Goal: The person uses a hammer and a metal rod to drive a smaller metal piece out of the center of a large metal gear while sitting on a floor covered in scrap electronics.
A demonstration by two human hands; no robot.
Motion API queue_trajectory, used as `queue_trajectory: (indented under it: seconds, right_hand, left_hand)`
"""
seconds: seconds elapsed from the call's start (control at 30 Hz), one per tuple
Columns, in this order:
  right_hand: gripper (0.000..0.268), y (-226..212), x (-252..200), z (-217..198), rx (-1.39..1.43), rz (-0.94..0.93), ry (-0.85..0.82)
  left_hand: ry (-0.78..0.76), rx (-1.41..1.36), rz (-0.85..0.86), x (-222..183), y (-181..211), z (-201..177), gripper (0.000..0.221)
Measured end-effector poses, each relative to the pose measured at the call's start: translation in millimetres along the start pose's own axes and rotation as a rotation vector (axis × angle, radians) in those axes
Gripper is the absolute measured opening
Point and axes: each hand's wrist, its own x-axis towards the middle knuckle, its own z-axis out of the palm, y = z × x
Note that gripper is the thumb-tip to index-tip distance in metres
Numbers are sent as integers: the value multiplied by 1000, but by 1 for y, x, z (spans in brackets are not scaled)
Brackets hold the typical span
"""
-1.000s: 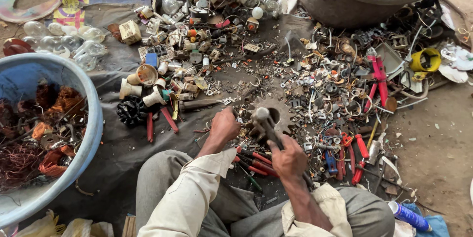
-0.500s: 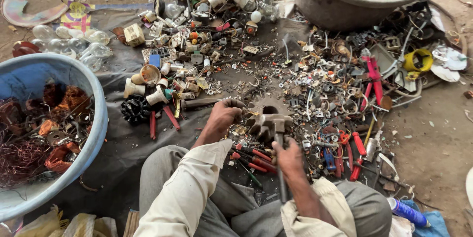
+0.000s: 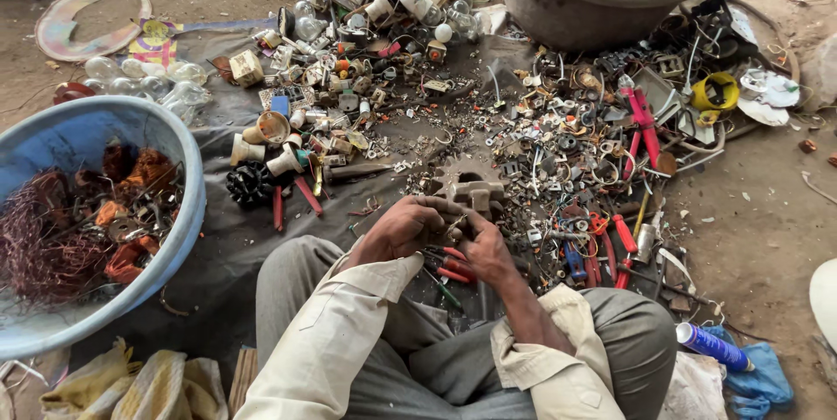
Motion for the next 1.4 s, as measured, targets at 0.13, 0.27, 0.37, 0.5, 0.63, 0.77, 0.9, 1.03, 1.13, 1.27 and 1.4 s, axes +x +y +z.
queue_trajectory:
  seconds: [0.13, 0.27, 0.37, 0.5, 0.63, 0.77, 0.9, 1.03, 1.13, 1.27, 1.4]
  right_hand:
    - [23, 19, 0, -6, -3, 289, 79]
    - [21, 22, -9, 2, 623, 481, 190]
    - [29, 33, -5, 10, 1252, 473, 162]
    - [42, 24, -13, 11, 1410, 443, 187]
    - [41, -20, -23, 8, 1406, 338, 161]
    - [26, -52, -35, 22, 991, 347, 171]
    - [34, -59, -45, 29, 61, 12, 73]
    - [35, -30, -40, 15, 330, 14, 217]
    - [22, 4, -29, 14, 759, 180, 425]
    - [33, 12, -36, 37, 1289, 617, 501]
    - [50, -8, -36, 35, 1233, 629, 339]
  left_hand:
    - [73, 91, 35, -14, -5, -3, 36]
    - [199, 343, 313, -17, -23, 6, 29]
    - [346, 867, 560, -19, -47, 28, 25]
    - [560, 1091, 926, -26, -57, 23, 19]
    - [505, 199, 461, -25, -56, -13, 30]
    - [318, -388, 39, -21, -81, 8, 53]
    - [221, -527, 78, -24, -77, 14, 65]
    - [212, -491, 40, -28, -68, 14, 79]
    - [185, -397, 163, -27, -69, 18, 78]
    - [232, 311, 315, -23, -86, 28, 80]
    - [530, 1026, 892, -20, -56, -4, 74]
